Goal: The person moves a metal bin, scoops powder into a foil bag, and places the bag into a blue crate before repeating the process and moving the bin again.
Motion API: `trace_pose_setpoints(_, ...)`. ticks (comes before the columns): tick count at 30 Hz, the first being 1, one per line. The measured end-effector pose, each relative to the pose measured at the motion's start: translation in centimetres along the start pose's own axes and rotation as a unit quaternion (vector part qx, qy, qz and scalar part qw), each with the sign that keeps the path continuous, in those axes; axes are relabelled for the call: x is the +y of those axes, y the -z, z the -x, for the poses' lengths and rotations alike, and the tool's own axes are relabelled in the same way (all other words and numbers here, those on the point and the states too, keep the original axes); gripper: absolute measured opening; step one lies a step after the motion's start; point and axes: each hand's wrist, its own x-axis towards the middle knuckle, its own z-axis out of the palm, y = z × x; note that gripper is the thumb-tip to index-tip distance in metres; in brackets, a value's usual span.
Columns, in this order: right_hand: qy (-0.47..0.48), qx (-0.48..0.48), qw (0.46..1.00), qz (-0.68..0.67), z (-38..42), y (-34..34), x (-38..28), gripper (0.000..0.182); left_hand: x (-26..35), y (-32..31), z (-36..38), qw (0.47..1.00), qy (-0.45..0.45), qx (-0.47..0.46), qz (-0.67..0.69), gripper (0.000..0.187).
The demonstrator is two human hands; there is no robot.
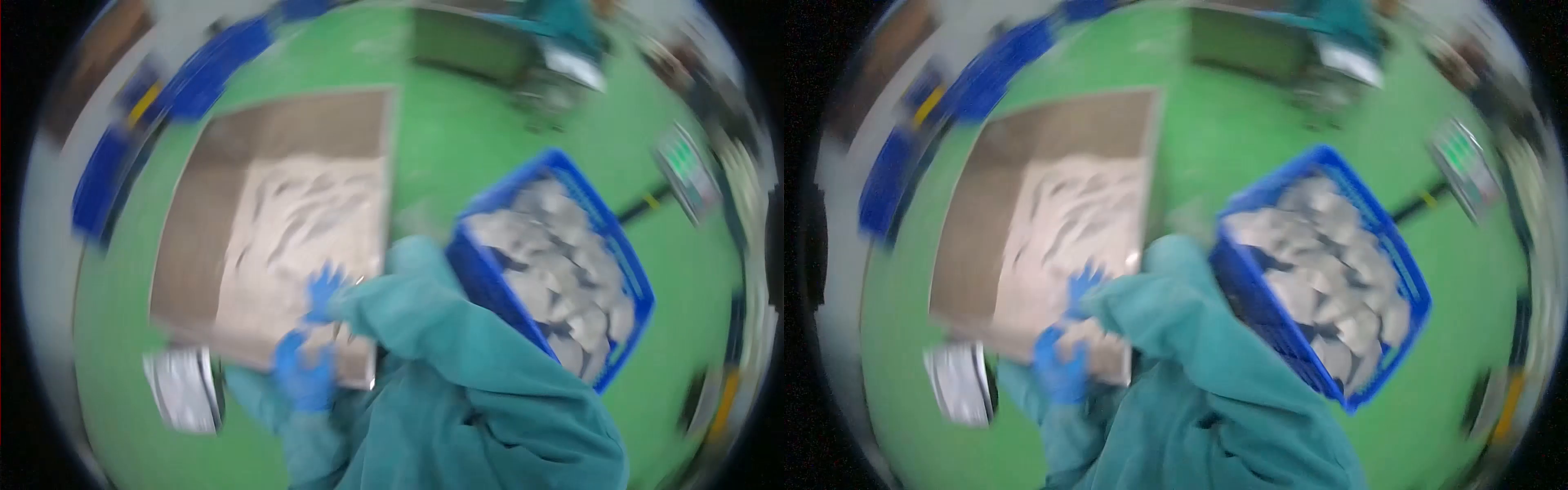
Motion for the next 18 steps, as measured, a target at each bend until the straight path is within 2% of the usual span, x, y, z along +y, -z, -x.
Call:
trace_pose_setpoints(1,-0.04,0.033,0.97,0.236,-0.3,-0.4,1.2,0.08,2.4,-1.2,0.5,0.994,0.012,-0.108,-0.033,0.048)
trace_pose_setpoints(2,0.092,-0.009,0.976,0.197,-0.4,3.9,2.6,0.073,6.4,-1.9,0.1,0.991,0.013,-0.107,-0.074,0.055)
trace_pose_setpoints(4,0.111,-0.005,0.987,0.12,-4.6,7.7,5.4,0.065,5.4,-5.1,3.0,0.985,0.049,-0.091,-0.137,0.05)
trace_pose_setpoints(5,0.087,0.037,0.973,0.21,-6.5,11.0,6.5,0.058,5.3,-5.7,3.5,0.984,0.086,-0.072,-0.142,0.05)
trace_pose_setpoints(6,0.152,0.251,0.946,0.142,-10.5,10.4,11.1,0.044,4.8,-6.0,3.4,0.977,0.085,-0.088,-0.175,0.051)
trace_pose_setpoints(7,0.144,0.315,0.934,0.083,-14.1,12.2,13.8,0.033,4.3,-6.1,3.4,0.969,0.079,-0.11,-0.207,0.053)
trace_pose_setpoints(8,0.082,0.312,0.94,0.109,-14.8,16.6,14.3,0.023,3.8,-6.2,3.7,0.967,0.101,-0.103,-0.21,0.053)
trace_pose_setpoints(9,0.03,0.298,0.931,0.21,-18.1,18.8,16.9,0.02,3.2,-6.3,4.4,0.967,0.086,-0.113,-0.212,0.049)
trace_pose_setpoints(10,-0.005,0.306,0.92,0.245,-20.1,20.6,18.9,0.019,2.6,-6.7,4.8,0.967,0.066,-0.12,-0.216,0.047)
trace_pose_setpoints(11,-0.021,0.323,0.896,0.303,-22.2,21.9,21.1,0.035,1.6,-7.7,5.6,0.958,0.057,-0.099,-0.263,0.041)
trace_pose_setpoints(12,-0.125,0.254,0.926,0.249,-23.3,24.4,22.1,0.059,2.5,-7.3,5.2,0.953,0.061,-0.12,-0.271,0.038)
trace_pose_setpoints(14,-0.219,0.228,0.913,0.258,-26.7,25.6,24.1,0.08,1.4,-6.7,4.3,0.947,0.068,-0.13,-0.286,0.036)
trace_pose_setpoints(16,-0.236,0.23,0.876,0.352,-30.7,26.0,25.5,0.079,-0.4,-6.3,3.9,0.955,0.013,-0.106,-0.275,0.039)
trace_pose_setpoints(18,-0.201,0.262,0.833,0.444,-34.5,26.8,29.9,0.077,-1.6,-5.3,3.3,0.948,0.012,-0.139,-0.287,0.04)
